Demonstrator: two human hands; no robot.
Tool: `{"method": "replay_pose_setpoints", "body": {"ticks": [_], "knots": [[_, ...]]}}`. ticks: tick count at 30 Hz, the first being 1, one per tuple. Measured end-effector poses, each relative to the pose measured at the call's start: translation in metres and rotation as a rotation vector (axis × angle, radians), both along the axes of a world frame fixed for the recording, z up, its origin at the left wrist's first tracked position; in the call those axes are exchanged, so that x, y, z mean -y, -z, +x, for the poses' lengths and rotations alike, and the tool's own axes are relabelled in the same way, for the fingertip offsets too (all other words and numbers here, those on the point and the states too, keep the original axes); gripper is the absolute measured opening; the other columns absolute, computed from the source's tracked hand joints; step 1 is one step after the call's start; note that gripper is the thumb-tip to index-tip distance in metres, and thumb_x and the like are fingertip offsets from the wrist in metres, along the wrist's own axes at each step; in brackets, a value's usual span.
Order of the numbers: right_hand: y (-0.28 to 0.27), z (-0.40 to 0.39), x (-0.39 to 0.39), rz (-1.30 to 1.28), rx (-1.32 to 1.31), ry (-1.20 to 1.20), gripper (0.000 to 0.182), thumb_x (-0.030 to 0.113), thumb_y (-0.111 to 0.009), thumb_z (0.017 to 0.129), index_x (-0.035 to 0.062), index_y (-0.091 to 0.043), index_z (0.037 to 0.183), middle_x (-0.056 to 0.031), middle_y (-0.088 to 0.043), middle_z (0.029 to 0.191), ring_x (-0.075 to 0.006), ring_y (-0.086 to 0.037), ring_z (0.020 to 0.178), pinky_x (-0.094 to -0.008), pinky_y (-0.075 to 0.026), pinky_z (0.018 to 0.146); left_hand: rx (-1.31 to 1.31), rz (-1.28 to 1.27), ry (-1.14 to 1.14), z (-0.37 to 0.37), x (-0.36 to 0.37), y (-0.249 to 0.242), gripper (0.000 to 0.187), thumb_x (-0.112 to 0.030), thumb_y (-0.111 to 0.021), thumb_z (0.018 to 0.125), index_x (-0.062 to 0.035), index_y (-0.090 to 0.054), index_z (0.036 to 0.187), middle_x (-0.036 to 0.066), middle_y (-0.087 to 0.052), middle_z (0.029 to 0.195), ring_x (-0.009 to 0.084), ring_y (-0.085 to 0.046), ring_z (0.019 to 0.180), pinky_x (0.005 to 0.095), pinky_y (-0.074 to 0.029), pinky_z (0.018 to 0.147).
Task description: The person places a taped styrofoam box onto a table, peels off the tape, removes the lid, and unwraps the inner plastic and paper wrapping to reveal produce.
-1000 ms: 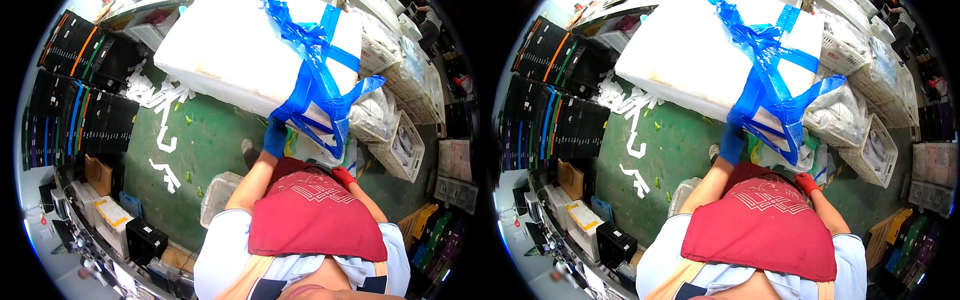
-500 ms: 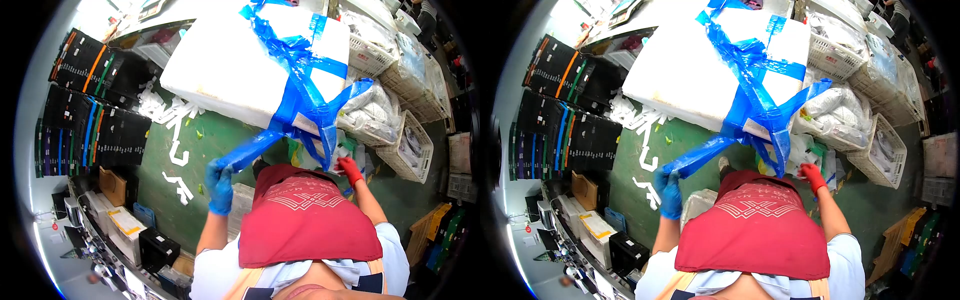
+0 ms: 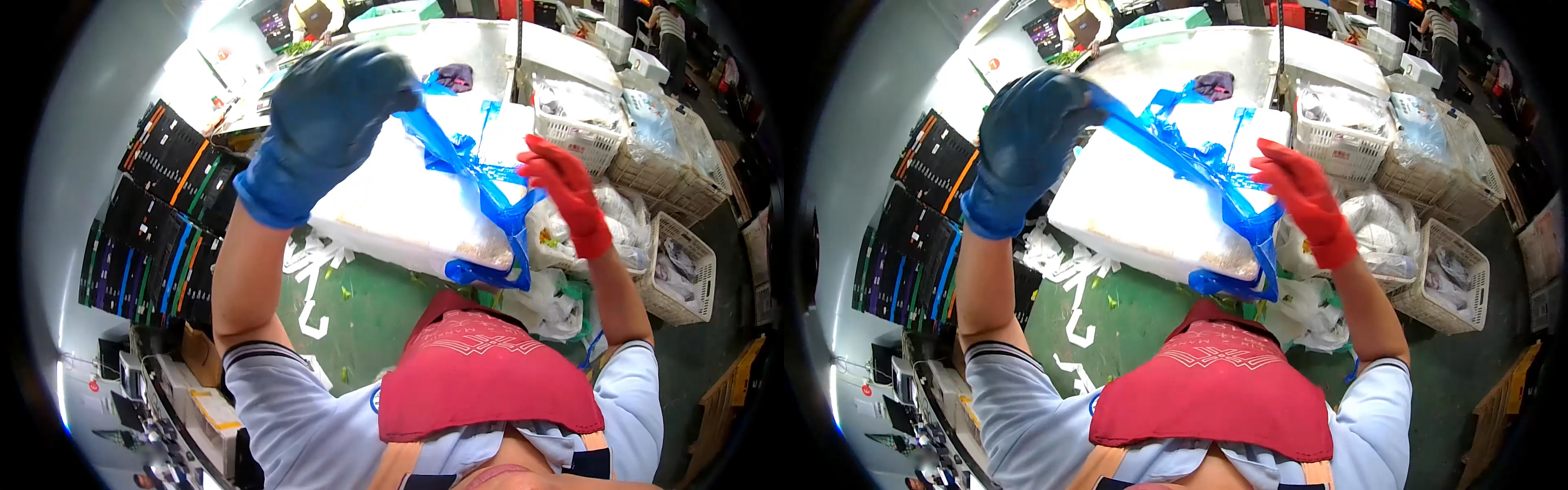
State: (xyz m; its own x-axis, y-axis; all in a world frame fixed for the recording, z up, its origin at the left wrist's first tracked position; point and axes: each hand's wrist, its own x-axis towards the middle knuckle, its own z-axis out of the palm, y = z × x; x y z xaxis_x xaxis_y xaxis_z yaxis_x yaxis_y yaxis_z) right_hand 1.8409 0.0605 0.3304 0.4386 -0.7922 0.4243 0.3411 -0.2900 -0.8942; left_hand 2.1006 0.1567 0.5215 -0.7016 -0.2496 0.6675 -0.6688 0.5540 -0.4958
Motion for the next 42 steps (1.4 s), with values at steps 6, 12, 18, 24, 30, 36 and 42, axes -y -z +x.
{"method": "replay_pose_setpoints", "body": {"ticks": [6, 12, 18, 24, 30, 36, 42], "knots": [[-0.029, 0.084, 0.027, -0.74, -0.314, 0.311, 0.017, 0.012, -0.071, 0.076, 0.0047, -0.064, 0.089, -0.0071, -0.064, 0.08, -0.0169, -0.06, 0.074, -0.0303, -0.047, 0.067, 0.119, -0.061, 0.049, -0.036, 0.043, -0.012, 0.01, -0.017, -0.065, 0.076, -0.0118, -0.061, 0.085, 0.003, -0.06, 0.079, 0.0208, -0.06, 0.073, 0.0307, -0.048, 0.065], [-0.01, -0.039, 0.174, 0.06, 0.025, 0.673, 0.018, 0.02, -0.069, 0.079, 0.0068, -0.067, 0.091, -0.0006, -0.064, 0.075, -0.0064, -0.055, 0.06, -0.0181, -0.04, 0.053, -0.73, 0.419, 0.655, 0.058, 0.096, -0.038, 0.048, -0.004, -0.056, 0.087, -0.0058, -0.038, 0.132, 0.009, -0.059, 0.113, 0.015, -0.058, 0.097, 0.0235, -0.045, 0.084], [0.029, -0.291, 0.25, 0.352, 0.319, 0.765, 0.021, 0.01, -0.063, 0.083, 0.0006, -0.062, 0.102, -0.0051, -0.064, 0.086, -0.012, -0.056, 0.061, -0.0196, -0.047, 0.059, -0.311, 0.35, -0.012, 0.15, 0.149, 0.108, 0.022, -0.003, -0.058, 0.084, -0.0022, -0.06, 0.106, 0.011, -0.064, 0.102, 0.0204, -0.062, 0.093, 0.0295, -0.048, 0.084], [0.201, -0.311, 0.111, 0.847, 0.444, 0.615, 0.024, 0.008, -0.064, 0.082, 0.0031, -0.061, 0.105, -0.0053, -0.064, 0.092, -0.0151, -0.059, 0.076, -0.0229, -0.047, 0.062, -0.609, 0.852, -0.155, 0.145, 0.13, 0.297, 0.033, -0.017, -0.066, 0.08, -0.0025, -0.057, 0.108, 0.016, -0.061, 0.106, 0.0288, -0.06, 0.096, 0.0338, -0.048, 0.083], [0.272, -0.29, -0.082, 1.386, -0.596, 0.249, 0.02, 0.02, -0.066, 0.078, 0.0047, -0.063, 0.091, -0.0071, -0.063, 0.077, -0.0157, -0.057, 0.057, -0.0261, -0.043, 0.05, -0.28, 0.864, -0.461, 0.103, 0.107, 0.327, 0.053, -0.025, -0.057, 0.083, -0.0024, -0.041, 0.128, 0.022, -0.029, 0.141, 0.0364, -0.029, 0.13, 0.0499, -0.026, 0.102], [0.226, -0.173, -0.082, 0.897, -0.398, 0.469, 0.034, 0.034, -0.059, 0.086, 0.0062, -0.06, 0.106, -0.0054, -0.064, 0.093, -0.0128, -0.06, 0.075, -0.025, -0.047, 0.064, -0.272, 0.818, -0.443, 0.105, 0.115, 0.33, 0.045, -0.018, -0.057, 0.081, -0.0011, -0.047, 0.122, 0.021, -0.039, 0.135, 0.0348, -0.037, 0.125, 0.0422, -0.029, 0.101], [0.182, -0.046, -0.07, 0.857, -0.246, 0.176, 0.043, 0.034, -0.061, 0.085, 0.0033, -0.055, 0.114, -0.0084, -0.062, 0.102, -0.0159, -0.061, 0.086, -0.0267, -0.049, 0.067, -0.327, 0.817, -0.436, 0.102, 0.115, 0.33, 0.04, -0.013, -0.055, 0.082, -0.0013, -0.051, 0.119, 0.02, -0.044, 0.131, 0.0341, -0.04, 0.123, 0.0409, -0.032, 0.101]]}}
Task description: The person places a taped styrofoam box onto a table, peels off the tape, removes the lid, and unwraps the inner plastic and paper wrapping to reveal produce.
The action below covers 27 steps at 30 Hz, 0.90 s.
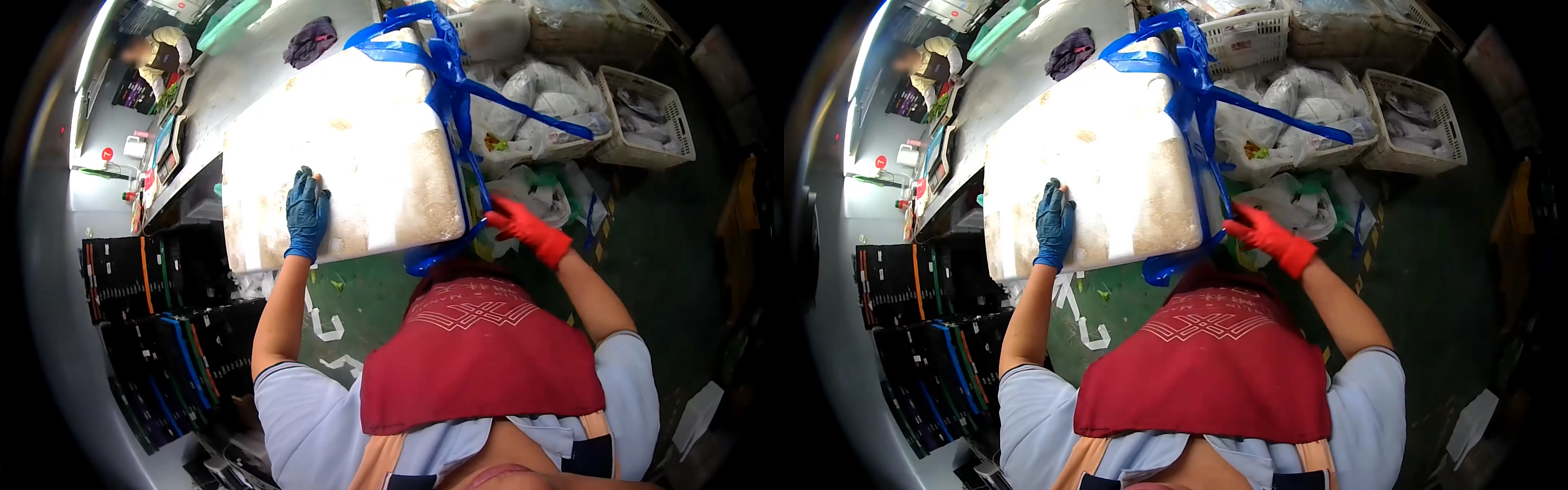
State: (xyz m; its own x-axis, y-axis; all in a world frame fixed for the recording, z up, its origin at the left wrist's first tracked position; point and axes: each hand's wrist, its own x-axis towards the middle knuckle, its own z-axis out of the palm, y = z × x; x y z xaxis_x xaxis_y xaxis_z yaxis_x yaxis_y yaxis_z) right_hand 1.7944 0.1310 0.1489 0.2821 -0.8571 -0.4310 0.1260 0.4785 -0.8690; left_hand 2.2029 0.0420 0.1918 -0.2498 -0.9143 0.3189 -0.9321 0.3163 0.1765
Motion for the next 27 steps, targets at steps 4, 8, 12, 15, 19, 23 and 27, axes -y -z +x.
{"method": "replay_pose_setpoints", "body": {"ticks": [4, 8, 12, 15, 19, 23, 27], "knots": [[0.014, -0.004, 0.0, 0.201, 0.257, -0.012, 0.033, 0.031, -0.065, 0.082, 0.0037, -0.061, 0.099, -0.0083, -0.064, 0.088, -0.0143, -0.062, 0.069, -0.0252, -0.049, 0.057, -0.022, -0.028, 0.008, 0.005, 0.002, 0.007, 0.038, -0.01, -0.056, 0.081, -0.0016, -0.053, 0.117, 0.019, -0.046, 0.13, 0.0339, -0.042, 0.122, 0.0398, -0.033, 0.101], [-0.001, -0.109, 0.028, 0.196, -0.249, -0.176, 0.027, 0.027, -0.066, 0.08, 0.0025, -0.064, 0.09, -0.0083, -0.063, 0.07, -0.0138, -0.061, 0.056, -0.0228, -0.047, 0.049, -0.062, -0.018, 0.006, 0.006, 0.002, 0.007, 0.037, -0.007, -0.056, 0.08, -0.001, -0.053, 0.117, 0.019, -0.047, 0.129, 0.0335, -0.043, 0.121, 0.0393, -0.033, 0.102], [-0.055, -0.239, 0.095, -0.034, -0.457, 0.098, 0.019, 0.015, -0.055, 0.079, 0.0018, -0.065, 0.086, -0.0068, -0.061, 0.067, -0.0118, -0.055, 0.055, -0.0244, -0.043, 0.049, -0.082, -0.005, 0.005, 0.008, 0.002, 0.01, 0.037, -0.005, -0.055, 0.081, -0.0008, -0.053, 0.118, 0.02, -0.046, 0.13, 0.0336, -0.042, 0.122, 0.0391, -0.032, 0.103], [-0.078, -0.381, 0.163, -0.301, -0.168, 0.596, 0.019, 0.013, -0.056, 0.081, 0.0009, -0.063, 0.094, -0.0028, -0.062, 0.078, -0.0105, -0.057, 0.067, -0.0237, -0.048, 0.063, -0.094, 0.002, 0.01, 0.005, 0.0, 0.006, 0.037, -0.002, -0.051, 0.084, -0.0001, -0.051, 0.12, 0.02, -0.045, 0.131, 0.0317, -0.042, 0.123, 0.0368, -0.03, 0.105], [-0.14, -0.423, 0.162, -0.407, 0.198, 0.634, 0.031, 0.013, -0.053, 0.089, -0.0024, -0.052, 0.116, -0.0128, -0.062, 0.105, -0.0218, -0.058, 0.101, -0.0287, -0.052, 0.082, -0.097, -0.036, 0.07, 0.011, 0.002, 0.013, 0.039, -0.004, -0.052, 0.083, -0.0002, -0.05, 0.121, 0.021, -0.043, 0.132, 0.0355, -0.04, 0.123, 0.0406, -0.03, 0.104], [-0.154, -0.371, 0.134, -0.056, -0.598, 0.224, 0.033, 0.02, -0.062, 0.083, 0.0046, -0.059, 0.111, -0.0118, -0.064, 0.1, -0.0176, -0.061, 0.094, -0.0302, -0.049, 0.08, -0.023, -0.042, 0.038, 0.006, 0.002, 0.01, 0.04, 0.0, -0.052, 0.082, -0.0002, -0.05, 0.121, 0.02, -0.045, 0.131, 0.0332, -0.042, 0.123, 0.0389, -0.032, 0.104], [-0.136, -0.352, 0.16, -0.061, -1.652, 0.153, 0.044, 0.01, -0.056, 0.077, 0.0046, -0.052, 0.121, -0.0183, -0.061, 0.106, -0.0335, -0.056, 0.103, -0.0393, -0.047, 0.084, -0.003, -0.02, -0.006, 0.001, 0.002, 0.002, 0.04, 0.001, -0.052, 0.08, 0.0005, -0.05, 0.12, 0.021, -0.046, 0.129, 0.0343, -0.043, 0.121, 0.0401, -0.033, 0.102]]}}
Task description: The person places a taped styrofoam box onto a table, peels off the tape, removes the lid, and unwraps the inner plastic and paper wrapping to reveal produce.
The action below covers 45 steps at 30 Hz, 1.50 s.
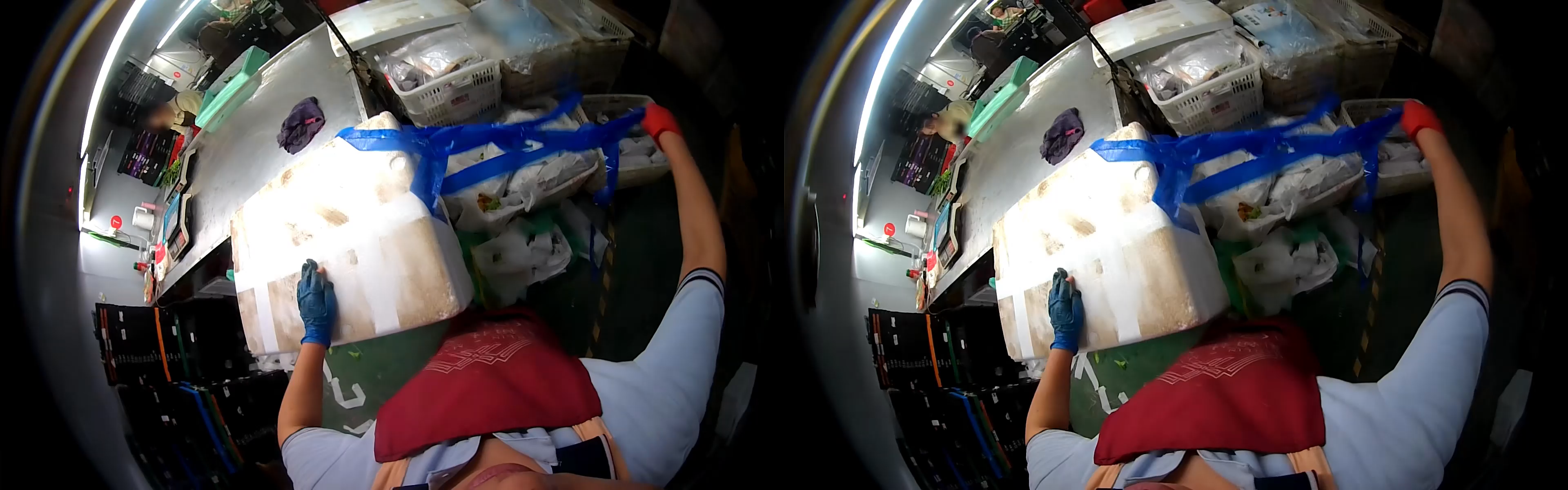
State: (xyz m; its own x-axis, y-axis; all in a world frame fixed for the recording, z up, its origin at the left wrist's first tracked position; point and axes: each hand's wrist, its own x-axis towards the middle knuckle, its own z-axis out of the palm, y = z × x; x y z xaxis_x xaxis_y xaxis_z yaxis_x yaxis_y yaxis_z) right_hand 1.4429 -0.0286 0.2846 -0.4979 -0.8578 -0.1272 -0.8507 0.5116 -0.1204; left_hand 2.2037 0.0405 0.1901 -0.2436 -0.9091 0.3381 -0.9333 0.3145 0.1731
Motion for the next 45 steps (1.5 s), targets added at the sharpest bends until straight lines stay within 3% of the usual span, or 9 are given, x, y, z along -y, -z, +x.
{"method": "replay_pose_setpoints", "body": {"ticks": [2, 8, 13, 17, 24, 32, 35, 40, 45], "knots": [[0.057, 0.005, 0.046, -0.532, -0.032, -0.204, 0.06, 0.012, -0.057, 0.077, 0.0122, -0.037, 0.133, -0.0205, -0.058, 0.111, -0.0353, -0.057, 0.1, -0.0412, -0.046, 0.082, -0.034, -0.001, -0.007, -0.003, 0.0, 0.001, 0.039, -0.001, -0.055, 0.076, -0.0007, -0.052, 0.116, 0.022, -0.046, 0.129, 0.0362, -0.042, 0.121, 0.0425, -0.034, 0.1], [-0.003, 0.303, 0.077, -0.747, 0.832, -1.107, 0.079, 0.014, -0.066, 0.079, 0.0153, -0.018, 0.143, -0.0151, -0.042, 0.134, -0.0293, -0.043, 0.12, -0.0393, -0.037, 0.099, -0.047, -0.053, 0.054, -0.001, 0.0, 0.0, 0.043, 0.001, -0.056, 0.075, -0.0024, -0.05, 0.118, 0.022, -0.045, 0.13, 0.0379, -0.043, 0.119, 0.0442, -0.034, 0.098], [-0.007, 0.379, 0.131, -0.51, 1.222, -1.059, 0.091, 0.025, -0.069, 0.079, 0.0219, -0.006, 0.145, -0.0202, -0.039, 0.135, -0.0302, -0.043, 0.122, -0.0412, -0.035, 0.099, -0.065, -0.073, 0.066, -0.004, -0.001, -0.003, 0.045, 0.003, -0.057, 0.074, -0.0041, -0.05, 0.117, 0.023, -0.046, 0.129, 0.0391, -0.045, 0.118, 0.0442, -0.036, 0.097], [0.091, 0.383, 0.2, -0.547, 0.931, -0.819, 0.121, 0.057, -0.073, 0.063, 0.0041, 0.003, 0.142, -0.0257, -0.033, 0.137, -0.0337, -0.034, 0.128, -0.0356, -0.029, 0.103, -0.062, -0.105, 0.047, -0.004, 0.0, 0.0, 0.045, 0.005, -0.058, 0.073, -0.0038, -0.05, 0.116, 0.023, -0.047, 0.127, 0.0393, -0.045, 0.117, 0.0438, -0.037, 0.097], [0.075, 0.355, 0.161, 0.309, 1.326, -0.647, 0.063, 0.055, -0.067, 0.072, -0.0026, -0.063, 0.098, -0.0095, -0.061, 0.091, -0.0191, -0.055, 0.086, -0.0306, -0.043, 0.077, -0.53, 0.014, -0.061, -0.069, 0.03, -0.018, 0.036, 0.005, -0.054, 0.078, -0.0004, -0.052, 0.114, 0.02, -0.047, 0.129, 0.0317, -0.041, 0.124, 0.0366, -0.031, 0.103], [0.016, 0.331, 0.232, 0.044, 0.673, -1.446, 0.034, 0.033, -0.064, 0.079, 0.0018, -0.064, 0.092, -0.018, -0.063, 0.082, -0.0284, -0.06, 0.078, -0.0357, -0.045, 0.071, -0.059, 0.046, -0.177, -0.12, 0.073, -0.007, 0.048, -0.01, -0.06, 0.079, -0.0034, -0.046, 0.124, 0.02, -0.034, 0.139, 0.036, -0.035, 0.127, 0.0422, -0.029, 0.102], [0.0, 0.294, 0.284, -0.041, 0.33, -1.406, 0.028, 0.03, -0.062, 0.079, 0.0028, -0.065, 0.087, -0.0181, -0.063, 0.083, -0.0312, -0.062, 0.081, -0.0375, -0.046, 0.072, -0.122, 0.032, -0.127, -0.114, 0.072, -0.005, 0.048, -0.009, -0.06, 0.077, -0.0032, -0.046, 0.123, 0.02, -0.033, 0.14, 0.036, -0.035, 0.127, 0.0425, -0.029, 0.102], [0.073, 0.27, 0.342, -0.118, 0.637, -1.372, 0.033, 0.035, -0.057, 0.079, 0.0041, -0.065, 0.083, -0.0195, -0.063, 0.084, -0.0346, -0.061, 0.08, -0.038, -0.047, 0.07, -0.209, 0.03, -0.121, -0.12, 0.071, -0.011, 0.047, -0.001, -0.056, 0.078, -0.0055, -0.048, 0.123, 0.017, -0.035, 0.14, 0.034, -0.035, 0.127, 0.0387, -0.028, 0.104], [0.049, 0.208, 0.435, -0.339, -0.207, -1.084, 0.029, 0.033, -0.057, 0.074, 0.0071, -0.068, 0.08, -0.0219, -0.061, 0.086, -0.0342, -0.062, 0.08, -0.0392, -0.049, 0.07, -0.162, 0.097, -0.17, -0.117, 0.071, -0.013, 0.048, -0.008, -0.061, 0.076, -0.0053, -0.048, 0.123, 0.017, -0.034, 0.14, 0.034, -0.033, 0.129, 0.0434, -0.027, 0.104]]}}
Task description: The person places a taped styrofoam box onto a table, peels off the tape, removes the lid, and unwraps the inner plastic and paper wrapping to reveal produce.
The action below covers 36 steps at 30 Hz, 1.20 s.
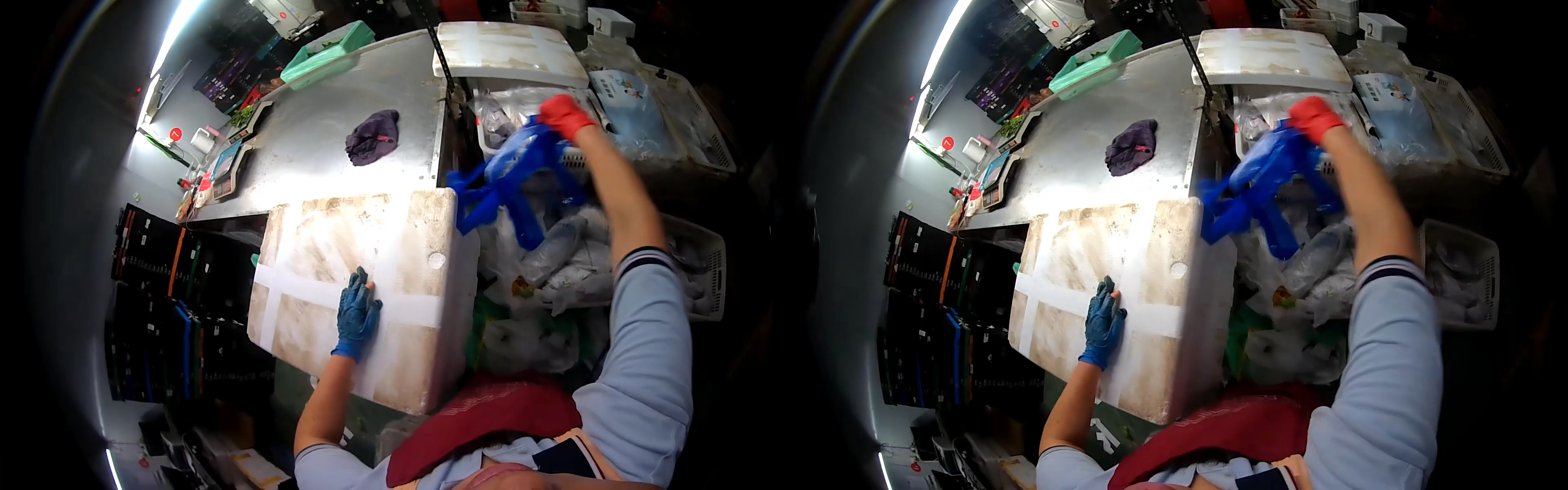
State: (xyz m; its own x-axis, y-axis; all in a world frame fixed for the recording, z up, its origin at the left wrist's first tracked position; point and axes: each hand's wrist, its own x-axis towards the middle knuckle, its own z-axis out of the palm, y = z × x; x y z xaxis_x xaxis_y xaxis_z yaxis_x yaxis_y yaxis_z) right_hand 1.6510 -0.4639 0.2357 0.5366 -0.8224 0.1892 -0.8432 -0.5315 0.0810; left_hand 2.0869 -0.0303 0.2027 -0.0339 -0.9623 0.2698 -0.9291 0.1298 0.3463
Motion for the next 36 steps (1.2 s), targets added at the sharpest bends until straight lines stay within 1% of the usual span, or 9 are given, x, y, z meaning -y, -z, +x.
{"method": "replay_pose_setpoints", "body": {"ticks": [6, 10, 14, 17, 21, 23, 26, 31, 36], "knots": [[-0.013, -0.22, -0.014, -0.225, 0.222, 0.317, 0.03, 0.033, -0.054, 0.082, 0.0052, -0.059, 0.074, -0.0192, -0.059, 0.075, -0.0349, -0.059, 0.074, -0.0439, -0.045, 0.067, -0.029, -0.054, 0.02, -0.003, 0.005, 0.002, 0.047, -0.001, -0.06, 0.073, -0.0043, -0.049, 0.12, 0.019, -0.037, 0.138, 0.0355, -0.037, 0.125, 0.0407, -0.031, 0.102], [0.033, -0.284, -0.094, 0.3, 0.469, 0.63, 0.032, 0.037, -0.057, 0.083, 0.0053, -0.06, 0.084, -0.0161, -0.061, 0.082, -0.0319, -0.059, 0.077, -0.0401, -0.044, 0.067, 0.006, -0.055, -0.006, -0.004, 0.008, 0.005, 0.049, 0.003, -0.059, 0.072, -0.0032, -0.049, 0.119, 0.019, -0.039, 0.136, 0.0358, -0.038, 0.125, 0.0407, -0.031, 0.102], [0.033, -0.233, -0.177, 0.087, 0.591, 0.248, 0.033, 0.035, -0.059, 0.083, 0.002, -0.061, 0.08, -0.0169, -0.061, 0.075, -0.0299, -0.06, 0.069, -0.0382, -0.046, 0.063, -0.073, -0.018, -0.092, 0.005, 0.015, 0.018, 0.04, 0.004, -0.055, 0.077, 0.0006, -0.049, 0.116, 0.019, -0.042, 0.134, 0.0306, -0.041, 0.123, 0.0376, -0.032, 0.103], [0.008, -0.181, -0.233, 0.269, 0.595, -0.053, 0.021, 0.024, -0.062, 0.08, 0.0027, -0.063, 0.079, -0.0156, -0.06, 0.07, -0.0295, -0.06, 0.067, -0.0373, -0.046, 0.061, -0.85, -0.153, -0.198, -0.053, 0.022, 0.004, 0.029, 0.007, -0.045, 0.085, -0.0001, -0.052, 0.113, 0.013, -0.049, 0.127, 0.0197, -0.048, 0.116, 0.0323, -0.038, 0.098], [-0.003, -0.121, -0.307, 0.373, 0.609, -0.416, 0.007, 0.011, -0.065, 0.074, 0.0053, -0.064, 0.077, -0.0105, -0.062, 0.069, -0.0266, -0.059, 0.066, -0.0364, -0.046, 0.058, -0.54, 0.157, 0.286, -0.217, 0.023, -0.028, 0.044, -0.001, -0.064, 0.078, -0.0024, -0.05, 0.12, 0.012, -0.056, 0.11, 0.022, -0.056, 0.097, 0.0285, -0.046, 0.083], [0.007, -0.1, -0.341, 0.41, 0.703, -0.533, 0.006, 0.01, -0.066, 0.072, 0.0058, -0.063, 0.076, -0.01, -0.061, 0.069, -0.0261, -0.059, 0.065, -0.0365, -0.046, 0.057, -0.805, 0.372, 0.343, -0.289, 0.01, -0.018, 0.055, -0.003, -0.07, 0.073, -0.004, -0.048, 0.123, 0.013, -0.052, 0.114, 0.0264, -0.053, 0.103, 0.0325, -0.045, 0.085], [0.015, -0.094, -0.38, 0.502, 0.69, -0.554, 0.013, 0.02, -0.065, 0.075, 0.0067, -0.062, 0.077, -0.01, -0.059, 0.064, -0.0293, -0.057, 0.061, -0.0395, -0.046, 0.054, -0.651, 0.231, 0.623, -0.328, -0.001, 0.033, 0.054, -0.005, -0.071, 0.072, -0.0054, -0.048, 0.121, 0.013, -0.051, 0.116, 0.0258, -0.052, 0.104, 0.0334, -0.043, 0.087], [0.02, -0.137, -0.388, 0.946, 1.032, -0.13, 0.073, 0.031, -0.075, 0.069, 0.0053, -0.044, 0.13, -0.0148, -0.058, 0.111, -0.0223, -0.06, 0.092, -0.0323, -0.047, 0.081, -1.415, 0.93, 0.268, -0.346, -0.036, 0.064, 0.036, 0.004, -0.058, 0.079, -0.0033, -0.053, 0.114, 0.006, -0.054, 0.107, 0.0152, -0.053, 0.098, 0.0291, -0.044, 0.086], [0.085, -0.178, -0.392, 1.643, 1.507, -0.056, 0.078, 0.031, -0.073, 0.072, 0.0065, -0.035, 0.136, -0.0101, -0.045, 0.132, -0.0234, -0.049, 0.113, -0.0344, -0.038, 0.095, -1.453, 0.972, 0.381, -0.355, -0.053, 0.085, 0.034, 0.002, -0.058, 0.081, -0.0019, -0.054, 0.114, 0.002, -0.054, 0.105, 0.0115, -0.052, 0.098, 0.0272, -0.044, 0.086]]}}
